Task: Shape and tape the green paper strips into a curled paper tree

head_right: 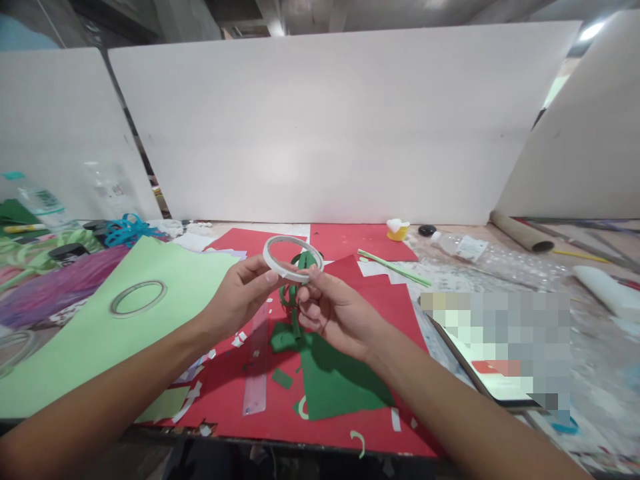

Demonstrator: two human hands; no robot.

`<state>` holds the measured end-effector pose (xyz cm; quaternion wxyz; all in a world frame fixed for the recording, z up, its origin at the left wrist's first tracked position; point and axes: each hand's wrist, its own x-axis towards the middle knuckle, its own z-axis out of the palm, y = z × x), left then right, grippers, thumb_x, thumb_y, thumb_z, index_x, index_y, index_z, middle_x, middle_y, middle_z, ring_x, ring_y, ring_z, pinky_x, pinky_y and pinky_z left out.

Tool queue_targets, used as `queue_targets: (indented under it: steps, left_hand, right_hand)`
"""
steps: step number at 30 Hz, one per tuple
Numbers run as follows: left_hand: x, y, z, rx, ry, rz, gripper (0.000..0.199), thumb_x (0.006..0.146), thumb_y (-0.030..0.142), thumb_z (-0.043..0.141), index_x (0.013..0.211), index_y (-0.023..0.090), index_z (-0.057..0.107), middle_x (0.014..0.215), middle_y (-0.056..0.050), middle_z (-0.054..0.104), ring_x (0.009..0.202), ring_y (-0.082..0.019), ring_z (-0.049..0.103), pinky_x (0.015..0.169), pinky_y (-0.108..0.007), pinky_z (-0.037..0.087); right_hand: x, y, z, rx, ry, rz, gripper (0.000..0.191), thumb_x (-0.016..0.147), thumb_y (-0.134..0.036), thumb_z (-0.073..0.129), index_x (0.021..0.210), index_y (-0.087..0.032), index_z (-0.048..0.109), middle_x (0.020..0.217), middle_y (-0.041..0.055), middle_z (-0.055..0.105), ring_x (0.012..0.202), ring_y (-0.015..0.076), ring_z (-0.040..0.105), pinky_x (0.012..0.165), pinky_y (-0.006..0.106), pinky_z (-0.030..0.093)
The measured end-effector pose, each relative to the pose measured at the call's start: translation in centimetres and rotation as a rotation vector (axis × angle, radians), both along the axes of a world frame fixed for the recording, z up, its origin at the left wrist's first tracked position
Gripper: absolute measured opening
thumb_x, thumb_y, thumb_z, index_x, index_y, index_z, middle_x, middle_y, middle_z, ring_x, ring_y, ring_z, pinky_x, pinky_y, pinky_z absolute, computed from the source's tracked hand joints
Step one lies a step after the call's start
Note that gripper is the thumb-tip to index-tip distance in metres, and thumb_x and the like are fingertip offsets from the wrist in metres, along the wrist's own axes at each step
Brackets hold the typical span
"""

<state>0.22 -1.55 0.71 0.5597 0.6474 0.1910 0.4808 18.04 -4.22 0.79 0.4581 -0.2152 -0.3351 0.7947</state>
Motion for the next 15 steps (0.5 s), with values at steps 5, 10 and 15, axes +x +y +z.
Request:
queue_targets:
  steps: [5, 10, 15]
  left_hand:
    - [0.1, -1.5, 1.1, 0.175, 0.122, 0.095, 0.025, 0.091, 0.032, 0.058, 0.112, 0.023, 0.067, 0.111, -0.008, 0.070, 0.088, -0.018, 0.068, 0.082, -0.033, 0.054]
    - [0.0, -3.0, 1.8, 0.284, 0.222, 0.133, 0.031, 0.094, 0.032, 0.052, 0.121, 0.021, 0.059, 0.106, -0.009, 0.072, 0.098, -0.021, 0.067, 0.086, -0.034, 0.054]
    - [-0.5, -2.5, 2.5, 0.301, 0.375, 0.331, 0.022, 0.094, 0.034, 0.051, 0.102, 0.019, 0.064, 0.091, -0.004, 0.072, 0.080, -0.017, 0.067, 0.073, -0.030, 0.053]
  right_hand:
    - [-0.9, -0.6, -0.8, -0.058, -0.046, 0.181, 0.030, 0.078, -0.045, 0.071, 0.077, -0.016, 0.063, 0.056, -0.0046, 0.058, 0.042, 0.0043, 0.044, 0.045, 0.018, 0.038]
    - [-1.1, -1.1, -0.7, 0.144, -0.382, 0.184, 0.055, 0.086, -0.061, 0.050, 0.053, -0.018, 0.057, 0.042, -0.0022, 0.048, 0.038, 0.0082, 0.042, 0.043, 0.024, 0.033]
    - [0.0, -0.9, 0.4, 0.744, -0.788, -0.512, 0.027, 0.086, -0.043, 0.060, 0.070, -0.021, 0.060, 0.056, -0.0032, 0.052, 0.051, 0.0103, 0.048, 0.050, 0.026, 0.038]
